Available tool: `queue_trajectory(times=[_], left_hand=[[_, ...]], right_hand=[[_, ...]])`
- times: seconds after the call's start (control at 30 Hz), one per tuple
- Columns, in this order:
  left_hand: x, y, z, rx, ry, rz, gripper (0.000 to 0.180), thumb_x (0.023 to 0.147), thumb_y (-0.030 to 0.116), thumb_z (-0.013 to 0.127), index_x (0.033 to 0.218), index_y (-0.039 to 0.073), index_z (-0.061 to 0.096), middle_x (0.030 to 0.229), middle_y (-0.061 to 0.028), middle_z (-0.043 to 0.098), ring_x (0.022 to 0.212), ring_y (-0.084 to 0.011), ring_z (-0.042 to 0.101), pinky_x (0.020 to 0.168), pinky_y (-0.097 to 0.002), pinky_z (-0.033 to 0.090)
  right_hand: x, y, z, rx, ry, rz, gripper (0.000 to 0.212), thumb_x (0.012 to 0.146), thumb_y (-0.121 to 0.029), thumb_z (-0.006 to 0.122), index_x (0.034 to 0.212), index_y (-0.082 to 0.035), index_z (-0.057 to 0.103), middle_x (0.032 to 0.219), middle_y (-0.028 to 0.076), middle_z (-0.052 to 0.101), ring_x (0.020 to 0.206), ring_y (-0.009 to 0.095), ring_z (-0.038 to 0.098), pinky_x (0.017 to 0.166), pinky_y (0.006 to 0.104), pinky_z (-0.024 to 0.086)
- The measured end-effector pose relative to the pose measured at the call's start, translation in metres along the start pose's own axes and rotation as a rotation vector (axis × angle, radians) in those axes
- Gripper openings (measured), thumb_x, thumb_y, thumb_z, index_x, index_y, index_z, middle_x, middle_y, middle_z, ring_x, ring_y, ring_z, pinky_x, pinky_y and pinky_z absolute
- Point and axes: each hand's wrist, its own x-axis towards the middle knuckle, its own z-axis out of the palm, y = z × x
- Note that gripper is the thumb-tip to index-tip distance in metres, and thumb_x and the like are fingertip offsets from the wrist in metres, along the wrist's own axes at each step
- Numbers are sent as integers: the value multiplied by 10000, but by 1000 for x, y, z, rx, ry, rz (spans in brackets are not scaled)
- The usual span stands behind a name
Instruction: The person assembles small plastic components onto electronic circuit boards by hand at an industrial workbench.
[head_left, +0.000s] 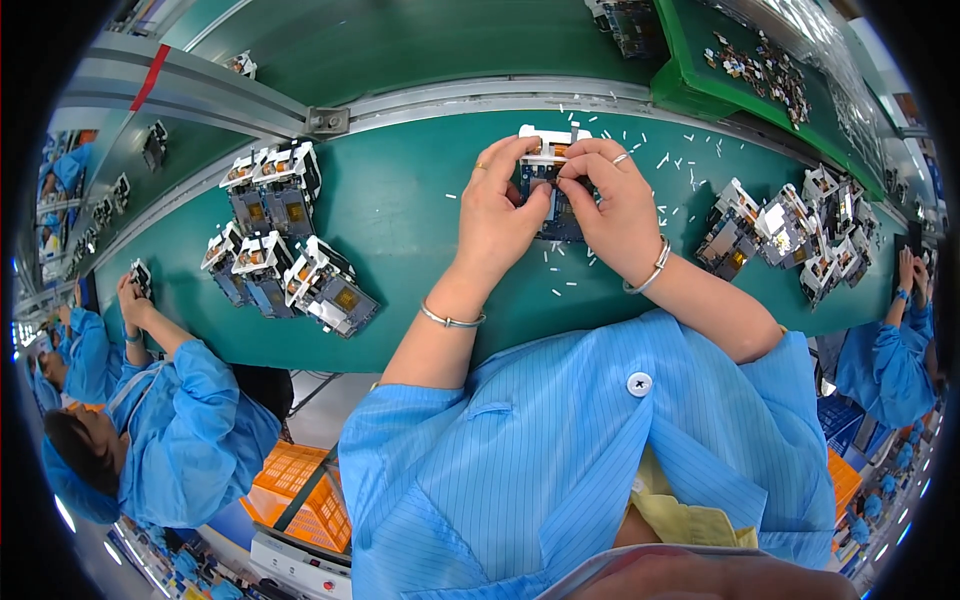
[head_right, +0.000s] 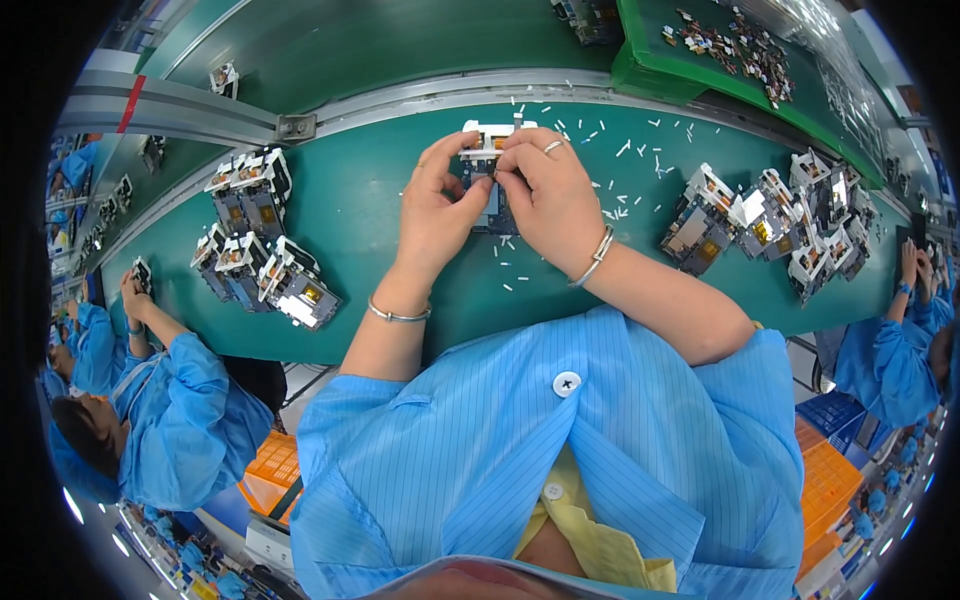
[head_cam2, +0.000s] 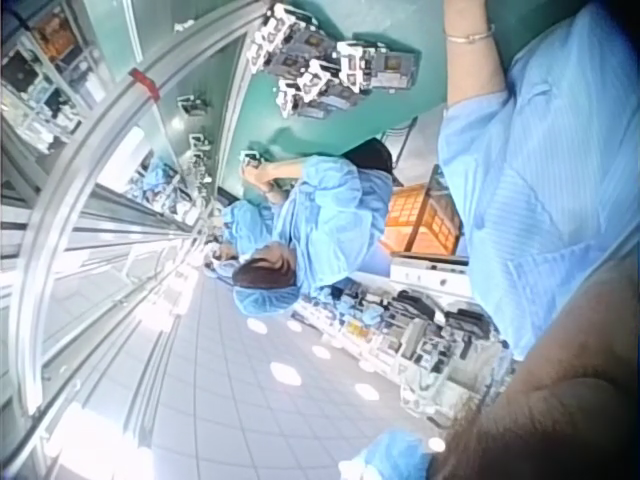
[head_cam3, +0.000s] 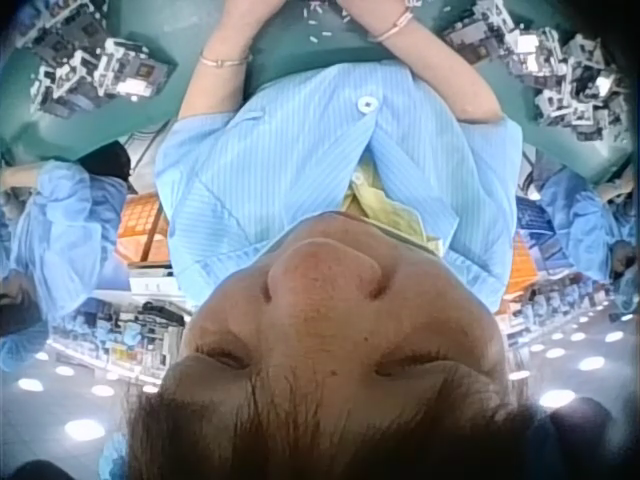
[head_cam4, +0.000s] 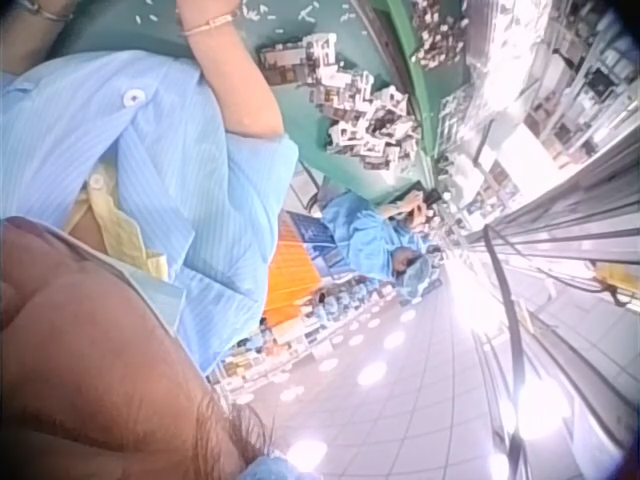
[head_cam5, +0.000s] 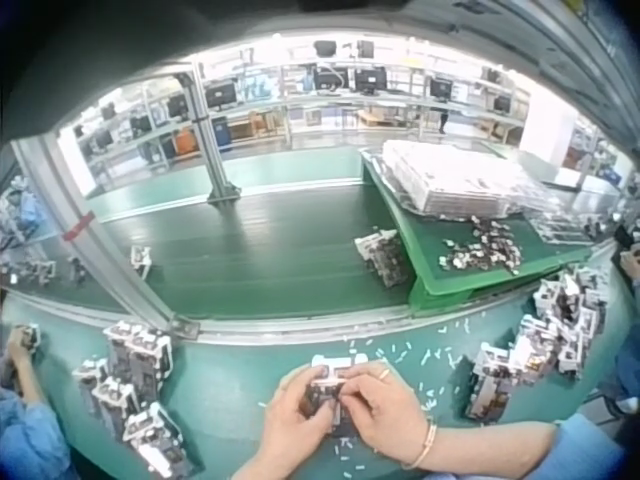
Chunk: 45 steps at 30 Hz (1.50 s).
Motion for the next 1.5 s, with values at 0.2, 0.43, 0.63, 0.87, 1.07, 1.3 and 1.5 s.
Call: queue_trajectory(times=[0.2, 0.43, 0.63, 0.87, 1.07, 1.3, 1.5], left_hand=[[12, -11, -1, -218, -75, -153, 518, 762, -16, 671, 1256, 85, 553, 1150, -57, 580, 648, -43, 536, 572, -193, 458], [19, -10, -7, -319, -177, -251, 535, 727, 4, 669, 1247, 67, 559, 1028, -44, 609, 648, -40, 517, 580, -195, 449], [19, -5, -6, -282, -151, -250, 529, 698, 46, 675, 1218, 64, 578, 1005, -36, 619, 625, -52, 490, 561, -209, 436], [25, -5, -5, -433, -187, -333, 540, 740, 4, 701, 1248, 47, 523, 1056, -65, 615, 622, -34, 516, 491, -186, 425], [91, -6, -30, -504, -86, -262, 570, 798, -24, 662, 1329, 37, 463, 989, -83, 607, 544, -59, 500, 448, -198, 417], [212, -28, -25, -230, 67, -172, 601, 854, 37, 632, 1415, 83, 422, 1101, -112, 622, 673, -100, 555, 554, -251, 462], [184, 20, 1, 307, 410, 175, 354, 842, 144, 678, 1180, 57, 619, 1223, -129, 594, 979, -157, 592, 831, -276, 468]], right_hand=[[2, 5, -5, -30, -59, -33, 158, 748, 29, 663, 869, -22, 578, 1033, 127, 575, 969, 313, 566, 824, 370, 483], [9, 5, -3, -94, -70, -23, 337, 694, 26, 658, 993, -56, 525, 1100, 140, 527, 1070, 348, 472, 930, 409, 408], [13, 6, 3, -124, -113, 112, 320, 679, 14, 638, 968, -63, 522, 1113, 123, 533, 1097, 328, 468, 942, 407, 381], [17, 22, -7, -3, -165, 2, 420, 708, 49, 640, 1084, -99, 526, 1249, 102, 514, 1189, 314, 446, 996, 395, 381], [50, 40, -93, -225, 278, -136, 231, 780, -43, 653, 1008, -81, 644, 1015, 100, 619, 1019, 302, 550, 904, 388, 432], [101, 94, -138, -800, 360, 31, 184, 795, -125, 689, 975, -153, 713, 987, 72, 619, 944, 283, 539, 811, 385, 443], [97, 86, -138, -679, 261, -41, 82, 763, -125, 706, 842, -143, 697, 978, 45, 603, 976, 281, 522, 813, 411, 431]])
